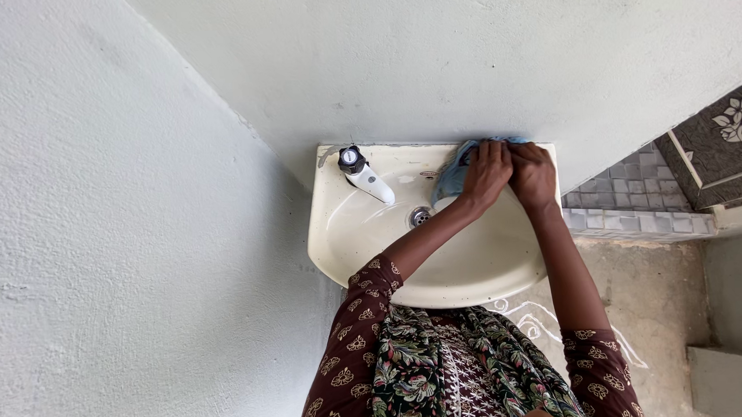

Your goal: The person wipes the interior and rim of a wall-mounted sink with a blue cloth, repeatedly wringing the cloth under running water from the faucet. The person cleans around the faucet and drain, then continues wiping the basin and edges.

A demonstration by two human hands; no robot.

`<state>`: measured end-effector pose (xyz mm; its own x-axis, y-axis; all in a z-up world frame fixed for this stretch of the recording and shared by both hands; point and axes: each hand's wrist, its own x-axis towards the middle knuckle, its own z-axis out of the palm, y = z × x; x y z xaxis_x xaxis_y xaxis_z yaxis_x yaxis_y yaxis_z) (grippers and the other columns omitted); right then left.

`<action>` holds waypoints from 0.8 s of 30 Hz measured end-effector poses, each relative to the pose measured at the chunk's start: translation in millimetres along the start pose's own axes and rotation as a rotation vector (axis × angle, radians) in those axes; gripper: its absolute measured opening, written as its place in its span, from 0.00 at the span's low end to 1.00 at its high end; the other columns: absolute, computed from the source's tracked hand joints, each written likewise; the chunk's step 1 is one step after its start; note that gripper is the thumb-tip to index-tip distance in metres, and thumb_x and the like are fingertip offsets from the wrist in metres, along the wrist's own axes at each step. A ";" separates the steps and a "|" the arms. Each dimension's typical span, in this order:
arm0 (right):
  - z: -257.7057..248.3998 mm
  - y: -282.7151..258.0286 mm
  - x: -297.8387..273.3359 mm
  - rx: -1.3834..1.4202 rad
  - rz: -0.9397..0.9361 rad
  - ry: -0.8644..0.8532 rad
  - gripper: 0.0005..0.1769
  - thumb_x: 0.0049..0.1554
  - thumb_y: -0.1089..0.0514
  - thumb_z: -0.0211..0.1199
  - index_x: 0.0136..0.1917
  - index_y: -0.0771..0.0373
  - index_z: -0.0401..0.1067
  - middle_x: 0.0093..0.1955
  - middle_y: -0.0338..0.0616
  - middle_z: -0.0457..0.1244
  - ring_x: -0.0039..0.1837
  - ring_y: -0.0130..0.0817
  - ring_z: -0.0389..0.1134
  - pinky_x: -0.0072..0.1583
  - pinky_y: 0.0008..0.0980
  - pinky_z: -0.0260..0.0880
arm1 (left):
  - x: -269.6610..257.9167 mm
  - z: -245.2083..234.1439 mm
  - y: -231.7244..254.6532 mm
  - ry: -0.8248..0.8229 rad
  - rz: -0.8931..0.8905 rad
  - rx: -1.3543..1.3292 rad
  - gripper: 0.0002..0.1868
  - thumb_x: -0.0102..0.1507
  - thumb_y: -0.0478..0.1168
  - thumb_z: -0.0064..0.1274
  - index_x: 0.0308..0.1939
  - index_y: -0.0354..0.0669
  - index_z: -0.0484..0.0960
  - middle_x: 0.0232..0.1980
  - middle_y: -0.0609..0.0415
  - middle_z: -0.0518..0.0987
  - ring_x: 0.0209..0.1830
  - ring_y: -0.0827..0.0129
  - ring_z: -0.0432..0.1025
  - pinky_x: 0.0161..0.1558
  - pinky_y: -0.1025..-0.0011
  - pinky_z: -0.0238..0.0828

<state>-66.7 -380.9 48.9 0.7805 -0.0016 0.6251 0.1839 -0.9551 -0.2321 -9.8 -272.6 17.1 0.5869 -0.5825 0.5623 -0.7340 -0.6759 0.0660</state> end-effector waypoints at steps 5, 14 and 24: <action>-31.0 12.2 -14.9 -0.055 0.141 0.057 0.08 0.57 0.67 0.66 0.49 0.64 0.82 0.54 0.44 0.72 0.55 0.44 0.70 0.56 0.42 0.70 | 4.4 2.9 29.5 0.016 0.024 -0.441 0.31 0.53 0.26 0.57 0.62 0.24 0.75 0.56 0.37 0.73 0.57 0.47 0.69 0.58 0.58 0.72; -70.2 -25.8 -65.9 -0.051 0.331 0.065 0.09 0.58 0.68 0.62 0.52 0.68 0.79 0.57 0.53 0.71 0.57 0.54 0.69 0.58 0.45 0.71 | -39.1 -15.4 58.4 -0.013 -0.041 -0.843 0.30 0.56 0.24 0.54 0.64 0.38 0.77 0.62 0.42 0.74 0.63 0.48 0.70 0.66 0.58 0.70; -106.6 -94.6 -131.9 -0.127 0.430 0.003 0.05 0.56 0.70 0.63 0.46 0.67 0.77 0.51 0.51 0.70 0.55 0.51 0.67 0.59 0.45 0.70 | -111.0 -51.0 55.2 -0.221 0.227 -0.913 0.23 0.64 0.32 0.57 0.64 0.41 0.80 0.63 0.47 0.76 0.62 0.55 0.72 0.60 0.61 0.76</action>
<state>-250.7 -321.9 67.8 0.7680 -0.4073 0.4942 -0.2318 -0.8962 -0.3783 -132.9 -222.2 0.4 0.3809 -0.7909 0.4789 -0.7657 0.0205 0.6428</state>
